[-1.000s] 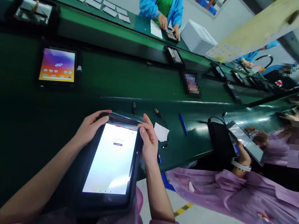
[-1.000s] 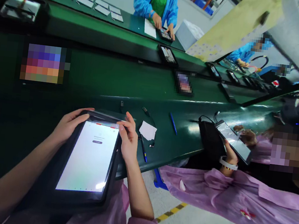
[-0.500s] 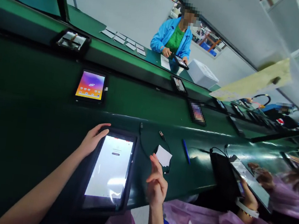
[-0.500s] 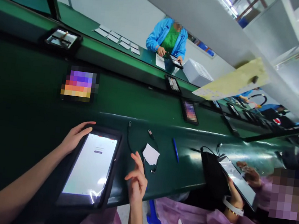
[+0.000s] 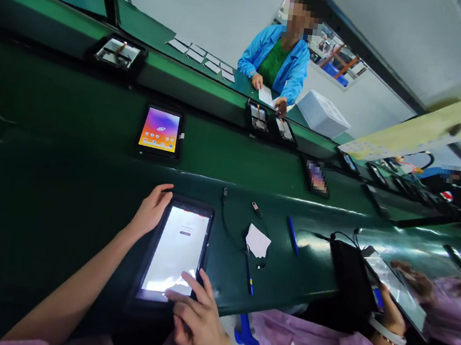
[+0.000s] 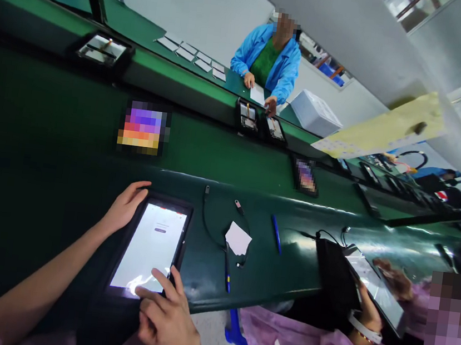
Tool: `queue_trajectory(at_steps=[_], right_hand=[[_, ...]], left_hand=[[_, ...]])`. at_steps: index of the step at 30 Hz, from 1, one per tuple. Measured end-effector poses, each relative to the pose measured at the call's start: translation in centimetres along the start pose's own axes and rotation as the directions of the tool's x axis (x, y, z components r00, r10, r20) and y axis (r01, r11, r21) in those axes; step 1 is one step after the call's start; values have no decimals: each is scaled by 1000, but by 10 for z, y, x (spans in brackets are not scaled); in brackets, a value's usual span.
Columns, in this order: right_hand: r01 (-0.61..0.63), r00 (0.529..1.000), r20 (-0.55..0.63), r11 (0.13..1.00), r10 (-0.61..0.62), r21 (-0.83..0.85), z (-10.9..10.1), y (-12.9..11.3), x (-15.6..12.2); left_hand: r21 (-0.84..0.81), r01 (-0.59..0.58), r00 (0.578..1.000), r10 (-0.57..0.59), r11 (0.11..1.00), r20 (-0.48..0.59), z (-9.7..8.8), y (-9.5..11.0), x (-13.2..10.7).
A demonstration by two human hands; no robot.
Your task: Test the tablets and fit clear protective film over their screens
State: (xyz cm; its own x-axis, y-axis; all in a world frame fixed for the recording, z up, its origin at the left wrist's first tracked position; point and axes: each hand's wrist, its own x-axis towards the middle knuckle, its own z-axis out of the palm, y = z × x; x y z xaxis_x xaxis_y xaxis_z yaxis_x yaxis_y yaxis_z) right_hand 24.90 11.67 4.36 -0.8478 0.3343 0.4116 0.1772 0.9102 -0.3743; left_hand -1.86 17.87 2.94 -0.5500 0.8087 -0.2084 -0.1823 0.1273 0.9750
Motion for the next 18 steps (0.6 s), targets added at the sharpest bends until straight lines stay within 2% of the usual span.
queue_trajectory(at_steps=[2,4,6,9,13,16,18], right_hand=[[-41,998,-43,999,42,22,0,4,-5],[-110,984,-132,992,117,64,3,10,-12],[-176,951,-234,977,200,121,9,15,-17],[-260,889,-334,945,314,199,18,21,-20],[-339,790,-431,897,436,284,27,22,-20],[-358,733,-480,873,483,333,29,21,-20],[-366,718,-489,866,496,341,29,21,-19]], left_hand=[[-153,-48,988,24,987,-155,1,6,2],[-323,-46,970,-36,945,-242,1,17,10],[-486,26,963,-152,874,-222,3,32,25],[-651,164,941,-317,741,-123,12,58,54],[-742,276,864,-495,611,-86,29,87,96],[-766,320,802,-590,558,-95,39,95,118],[-774,325,785,-612,544,-100,43,93,127]])
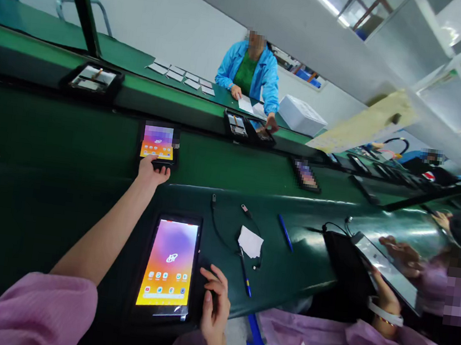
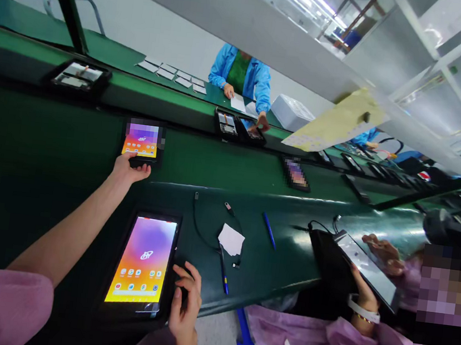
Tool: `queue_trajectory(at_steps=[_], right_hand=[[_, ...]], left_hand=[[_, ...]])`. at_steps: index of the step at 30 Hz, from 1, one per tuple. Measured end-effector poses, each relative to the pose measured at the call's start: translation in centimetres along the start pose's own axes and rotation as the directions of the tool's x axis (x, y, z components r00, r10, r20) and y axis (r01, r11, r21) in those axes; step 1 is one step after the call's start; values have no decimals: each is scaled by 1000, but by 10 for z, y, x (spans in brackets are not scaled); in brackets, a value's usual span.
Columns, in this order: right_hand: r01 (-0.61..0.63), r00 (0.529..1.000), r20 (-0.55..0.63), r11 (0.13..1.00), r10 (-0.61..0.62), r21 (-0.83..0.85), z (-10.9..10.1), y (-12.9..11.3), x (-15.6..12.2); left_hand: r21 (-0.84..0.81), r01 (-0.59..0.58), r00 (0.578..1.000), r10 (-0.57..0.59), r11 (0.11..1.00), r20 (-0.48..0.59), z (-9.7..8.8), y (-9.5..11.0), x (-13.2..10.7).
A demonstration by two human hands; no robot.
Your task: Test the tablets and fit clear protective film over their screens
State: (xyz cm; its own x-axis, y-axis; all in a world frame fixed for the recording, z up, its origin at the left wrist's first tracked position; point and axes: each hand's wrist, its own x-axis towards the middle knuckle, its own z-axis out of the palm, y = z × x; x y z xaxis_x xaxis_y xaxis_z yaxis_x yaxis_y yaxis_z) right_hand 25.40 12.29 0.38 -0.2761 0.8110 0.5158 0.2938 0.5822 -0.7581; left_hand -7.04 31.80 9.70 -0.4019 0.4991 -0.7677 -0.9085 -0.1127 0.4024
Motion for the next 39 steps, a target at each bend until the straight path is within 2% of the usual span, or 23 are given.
queue_trajectory(at_steps=[3,7,9,11,13,14,15,18,20,22,26,30,33,36,39], right_hand=[[16,1000,17,1000,-16,-4,0,-2,2],[101,985,139,995,-98,-14,-1,-8,6],[165,952,269,985,-148,-42,0,-12,11],[221,887,429,973,-170,-71,2,-14,23],[218,840,528,969,-126,-114,6,-11,41],[188,841,534,971,-83,-145,9,-8,52],[140,863,504,977,-39,-164,12,-3,63],[-27,946,316,992,65,-122,22,13,87],[-89,972,211,994,99,-58,29,22,91],[-124,979,157,992,127,-26,34,25,87],[-240,961,142,971,235,16,37,14,66],[-386,881,259,918,397,-95,37,-10,46],[-362,854,301,900,424,-242,44,-23,34],[-329,865,276,889,419,-318,53,-27,28],[-318,878,260,896,402,-311,54,-25,27]], left_hand=[[-22,-10,999,11,1000,33,-5,-6,10],[-60,-30,978,42,998,205,-31,-17,18],[-75,-43,944,65,996,324,-46,-20,19],[-83,-53,901,84,995,425,-59,-22,20],[-81,-56,867,89,995,490,-67,-22,20],[-77,-55,855,87,995,512,-69,-22,21],[-74,-52,845,84,996,529,-70,-22,21],[-67,-42,827,72,997,558,-71,-22,21],[-66,-33,826,65,997,561,-71,-22,21],[-67,-25,828,58,997,557,-71,-22,21],[-67,-9,836,44,998,547,-71,-23,22],[-69,2,838,36,998,545,-71,-24,22],[-67,6,838,31,998,545,-71,-24,23],[-59,12,835,23,998,549,-72,-25,25],[-54,14,832,18,998,554,-72,-25,25]])
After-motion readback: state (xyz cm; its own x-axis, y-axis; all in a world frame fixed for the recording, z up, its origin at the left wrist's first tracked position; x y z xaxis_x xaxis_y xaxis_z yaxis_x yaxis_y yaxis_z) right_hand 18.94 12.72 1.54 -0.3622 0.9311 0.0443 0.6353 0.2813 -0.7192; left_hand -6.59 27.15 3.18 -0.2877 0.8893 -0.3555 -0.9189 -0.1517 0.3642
